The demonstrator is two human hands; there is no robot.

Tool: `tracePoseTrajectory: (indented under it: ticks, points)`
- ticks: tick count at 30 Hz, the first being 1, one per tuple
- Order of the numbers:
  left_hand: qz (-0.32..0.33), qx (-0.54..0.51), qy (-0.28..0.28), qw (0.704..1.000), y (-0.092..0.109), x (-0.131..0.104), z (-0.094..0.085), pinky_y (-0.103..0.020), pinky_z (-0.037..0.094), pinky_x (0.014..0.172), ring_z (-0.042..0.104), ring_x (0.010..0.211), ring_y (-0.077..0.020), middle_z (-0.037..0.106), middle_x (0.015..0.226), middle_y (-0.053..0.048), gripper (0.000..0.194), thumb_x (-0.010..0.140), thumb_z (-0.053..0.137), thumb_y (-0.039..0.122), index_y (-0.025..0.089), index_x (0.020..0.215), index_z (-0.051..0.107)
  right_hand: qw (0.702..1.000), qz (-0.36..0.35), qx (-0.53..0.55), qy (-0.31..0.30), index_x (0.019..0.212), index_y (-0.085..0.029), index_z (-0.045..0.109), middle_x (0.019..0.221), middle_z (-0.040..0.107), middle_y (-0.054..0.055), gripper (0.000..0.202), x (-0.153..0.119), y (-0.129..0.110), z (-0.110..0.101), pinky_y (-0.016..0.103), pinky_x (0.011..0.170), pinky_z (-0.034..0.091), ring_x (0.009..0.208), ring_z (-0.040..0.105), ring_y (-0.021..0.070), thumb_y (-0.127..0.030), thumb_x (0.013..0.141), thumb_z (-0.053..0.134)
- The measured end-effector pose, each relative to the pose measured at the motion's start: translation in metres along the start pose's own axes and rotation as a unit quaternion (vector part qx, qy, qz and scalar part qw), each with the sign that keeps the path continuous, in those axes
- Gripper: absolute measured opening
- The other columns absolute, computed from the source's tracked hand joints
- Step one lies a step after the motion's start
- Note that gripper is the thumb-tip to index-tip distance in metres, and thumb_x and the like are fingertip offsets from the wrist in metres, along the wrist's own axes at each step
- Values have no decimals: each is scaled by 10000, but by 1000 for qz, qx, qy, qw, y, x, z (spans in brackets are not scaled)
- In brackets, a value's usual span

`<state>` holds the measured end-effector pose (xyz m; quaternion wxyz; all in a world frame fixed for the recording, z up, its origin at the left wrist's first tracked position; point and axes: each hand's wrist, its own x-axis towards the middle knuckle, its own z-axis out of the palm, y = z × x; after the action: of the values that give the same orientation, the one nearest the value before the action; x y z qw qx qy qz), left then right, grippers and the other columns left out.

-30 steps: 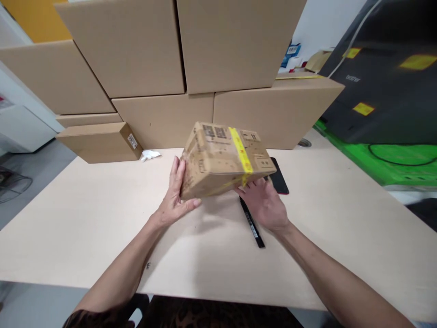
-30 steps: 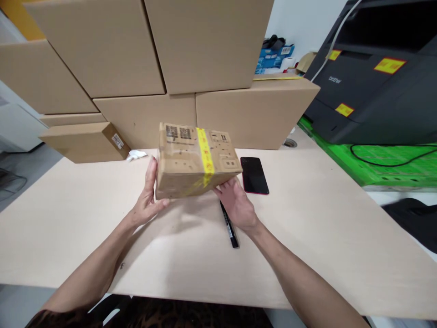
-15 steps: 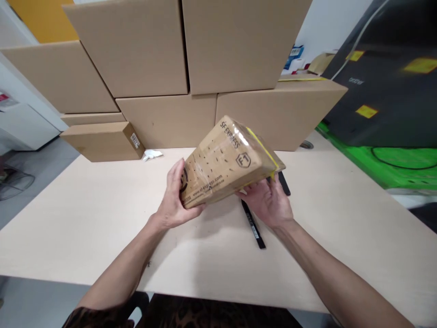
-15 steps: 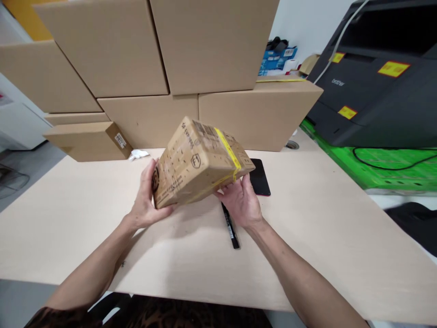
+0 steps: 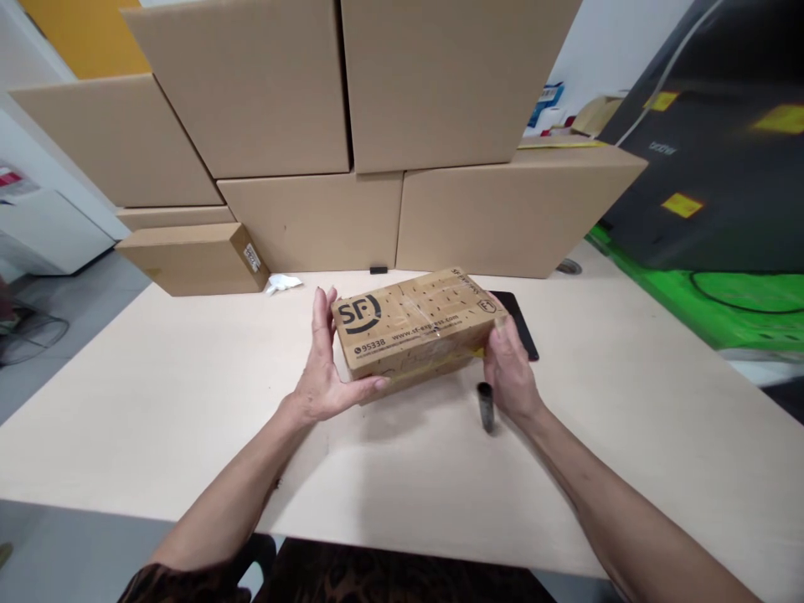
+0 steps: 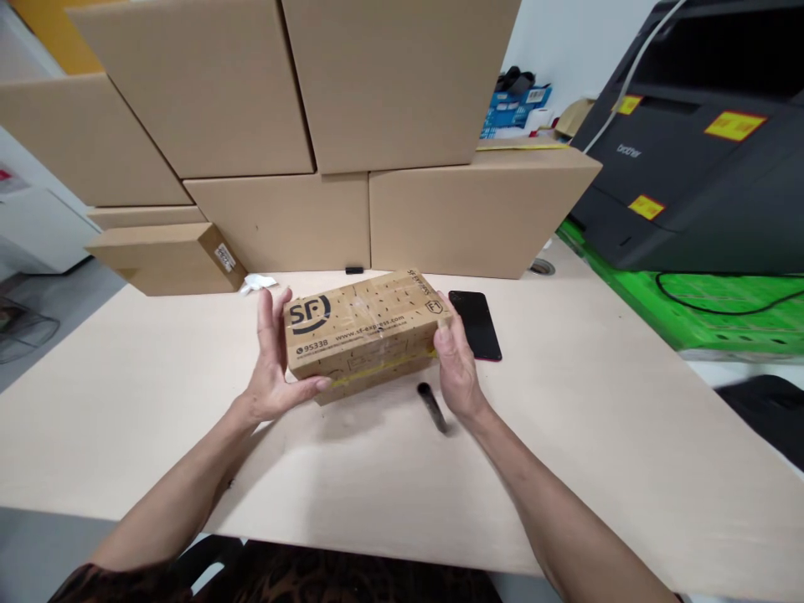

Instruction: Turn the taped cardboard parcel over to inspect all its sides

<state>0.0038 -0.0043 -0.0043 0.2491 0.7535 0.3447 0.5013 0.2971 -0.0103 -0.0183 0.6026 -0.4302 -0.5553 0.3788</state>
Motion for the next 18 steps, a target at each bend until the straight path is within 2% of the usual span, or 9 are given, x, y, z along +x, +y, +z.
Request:
tracePoseTrajectory:
  ticks: [4,7,9,11,12,14,16,18]
  points:
    - [-111,-63,-13,992,4,-3,8,-777,204,1306,338,1615,-482,360,1714,-224,1553,736,948,519,323,1700,-255,999,13,-25,-38,1696,-390,280,1766,402,19,723,-3,-2,2,535,1380,253,1682,291,283,-676,1051,436]
    - [-138,-73,7,988,4,1,5,-772,211,1306,364,1598,-488,425,1663,-240,1585,677,978,515,279,1724,-189,997,28,-37,-69,1695,-360,265,1742,436,57,776,1,-14,-2,525,1324,368,1634,385,300,-686,1028,491]
    - [-143,-67,42,987,2,4,2,-749,222,1316,377,1591,-486,428,1663,-229,1589,618,1007,510,282,1743,-92,989,46,-94,-105,1649,-325,363,1694,498,85,756,7,-28,-10,521,1270,430,1588,448,324,-683,1007,538]
    - [-151,-56,86,983,-1,8,-1,-729,253,1316,415,1568,-479,431,1665,-213,1579,578,1023,516,291,1748,-14,970,67,-192,-130,1490,-268,553,1528,643,134,685,11,-43,-20,524,1111,548,1400,621,366,-715,970,550]
    - [-155,-51,106,981,-2,9,-2,-723,275,1310,435,1554,-475,431,1667,-205,1573,567,1025,523,298,1746,10,948,84,-261,-160,1361,-246,640,1376,724,144,625,12,-51,-23,513,1022,579,1264,692,367,-716,956,562]
    - [-162,-43,137,976,-4,11,-2,-710,312,1297,460,1533,-462,430,1667,-188,1550,558,1027,531,321,1742,49,884,109,-382,-247,1195,-227,690,1140,781,129,500,10,-63,-24,463,883,586,1050,745,340,-650,945,603]
    - [-160,-40,161,973,-6,13,-3,-690,318,1300,453,1538,-447,429,1663,-171,1518,557,1028,531,343,1736,92,798,114,-467,-363,1152,-222,681,1136,784,118,321,3,-70,-16,411,854,565,1033,752,315,-468,947,651]
    - [-152,-36,184,970,-10,14,-5,-669,301,1315,428,1556,-436,415,1670,-160,1497,551,1032,530,353,1731,127,720,92,-531,-437,1074,-204,668,1172,775,136,151,-6,-71,-4,389,857,535,1067,747,314,-266,945,618]
